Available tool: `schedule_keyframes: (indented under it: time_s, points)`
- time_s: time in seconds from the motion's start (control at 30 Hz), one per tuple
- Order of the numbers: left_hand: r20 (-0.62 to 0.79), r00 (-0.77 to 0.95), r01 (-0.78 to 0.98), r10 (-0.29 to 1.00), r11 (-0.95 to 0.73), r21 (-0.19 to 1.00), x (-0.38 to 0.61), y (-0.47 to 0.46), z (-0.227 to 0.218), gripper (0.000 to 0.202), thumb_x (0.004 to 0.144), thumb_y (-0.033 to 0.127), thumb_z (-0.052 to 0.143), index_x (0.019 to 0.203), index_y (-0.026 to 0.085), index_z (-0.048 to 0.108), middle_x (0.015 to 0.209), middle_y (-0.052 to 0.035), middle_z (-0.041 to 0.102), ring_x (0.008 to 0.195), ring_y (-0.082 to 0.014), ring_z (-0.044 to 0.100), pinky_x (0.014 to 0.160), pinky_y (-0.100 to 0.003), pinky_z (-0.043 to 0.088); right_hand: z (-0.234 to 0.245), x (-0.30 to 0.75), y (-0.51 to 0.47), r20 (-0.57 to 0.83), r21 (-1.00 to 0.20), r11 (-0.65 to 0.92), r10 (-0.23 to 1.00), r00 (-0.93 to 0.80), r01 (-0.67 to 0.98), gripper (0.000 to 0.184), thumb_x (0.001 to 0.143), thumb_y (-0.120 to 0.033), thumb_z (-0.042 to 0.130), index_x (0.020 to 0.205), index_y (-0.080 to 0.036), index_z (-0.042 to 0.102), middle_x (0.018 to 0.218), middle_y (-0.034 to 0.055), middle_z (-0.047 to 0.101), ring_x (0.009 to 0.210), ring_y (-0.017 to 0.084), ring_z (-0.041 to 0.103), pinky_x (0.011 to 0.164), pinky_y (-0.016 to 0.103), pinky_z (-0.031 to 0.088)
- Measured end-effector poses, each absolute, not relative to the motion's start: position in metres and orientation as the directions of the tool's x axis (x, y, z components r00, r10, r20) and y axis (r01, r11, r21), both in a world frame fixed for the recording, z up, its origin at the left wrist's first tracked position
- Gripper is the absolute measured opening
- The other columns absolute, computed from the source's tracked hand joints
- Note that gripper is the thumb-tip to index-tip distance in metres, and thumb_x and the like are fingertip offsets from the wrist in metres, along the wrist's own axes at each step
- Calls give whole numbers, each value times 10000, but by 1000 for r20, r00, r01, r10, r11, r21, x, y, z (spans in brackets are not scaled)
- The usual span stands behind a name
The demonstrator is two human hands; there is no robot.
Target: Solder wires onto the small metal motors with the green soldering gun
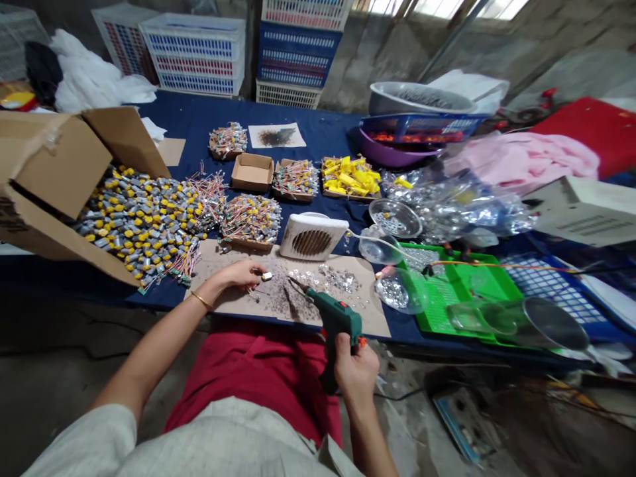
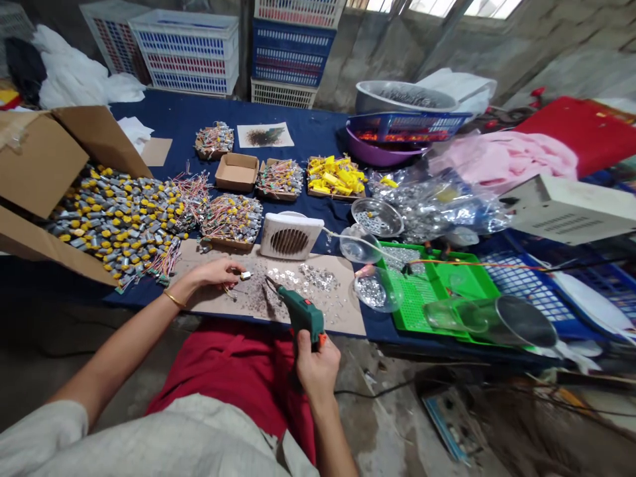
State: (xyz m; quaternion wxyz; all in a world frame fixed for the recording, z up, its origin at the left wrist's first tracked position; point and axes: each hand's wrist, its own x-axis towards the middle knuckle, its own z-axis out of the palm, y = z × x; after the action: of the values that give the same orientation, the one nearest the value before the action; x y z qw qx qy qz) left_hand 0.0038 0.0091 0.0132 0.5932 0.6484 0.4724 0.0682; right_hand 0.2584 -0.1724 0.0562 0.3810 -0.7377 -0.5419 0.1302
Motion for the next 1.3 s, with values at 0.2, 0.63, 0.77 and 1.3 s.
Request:
schedule_keyframes:
  time_s: [0.2, 0.63, 0.77, 1.3]
  points:
    - [-488, 540, 461, 685, 244, 853, 15, -30, 19, 425, 764, 221, 589, 1168, 96, 625, 570, 20, 573, 487, -82, 515, 458, -165, 383, 52, 263, -190, 208, -717, -148, 887, 412, 681, 573, 837, -661, 392, 520, -199, 517, 469, 34, 495, 456, 151, 444, 491, 270, 401]
    - [132, 370, 751, 920, -379, 541, -23, -94, 5, 169, 890, 300, 536, 918, 200, 670, 1036, -70, 630, 1038, -224, 511, 939, -401, 369, 42, 265, -200, 76, -824, -267, 822, 564, 500, 611, 791, -737, 398, 521, -198, 493, 444, 8, 446, 451, 139, 426, 453, 259, 375]
    - [80, 523, 758, 848, -507, 410, -14, -79, 11, 176, 914, 296, 511, 918, 197, 657, 952, -58, 614, 957, -206, 486, 891, -376, 340, 48, 264, -193, 25, -841, -290, 823, 568, 457, 643, 744, -798, 402, 489, -211, 458, 422, 3, 427, 423, 127, 398, 420, 254, 349]
    - [139, 818, 503, 559, -811, 298, -6, -48, 6, 237, 949, 196, 404, 952, 144, 635, 942, -107, 628, 924, -197, 513, 846, -325, 399, 70, 255, -186, -125, -872, -388, 766, 630, 299, 691, 685, -875, 382, 457, -227, 457, 336, -38, 280, 328, 103, 249, 314, 267, 239]
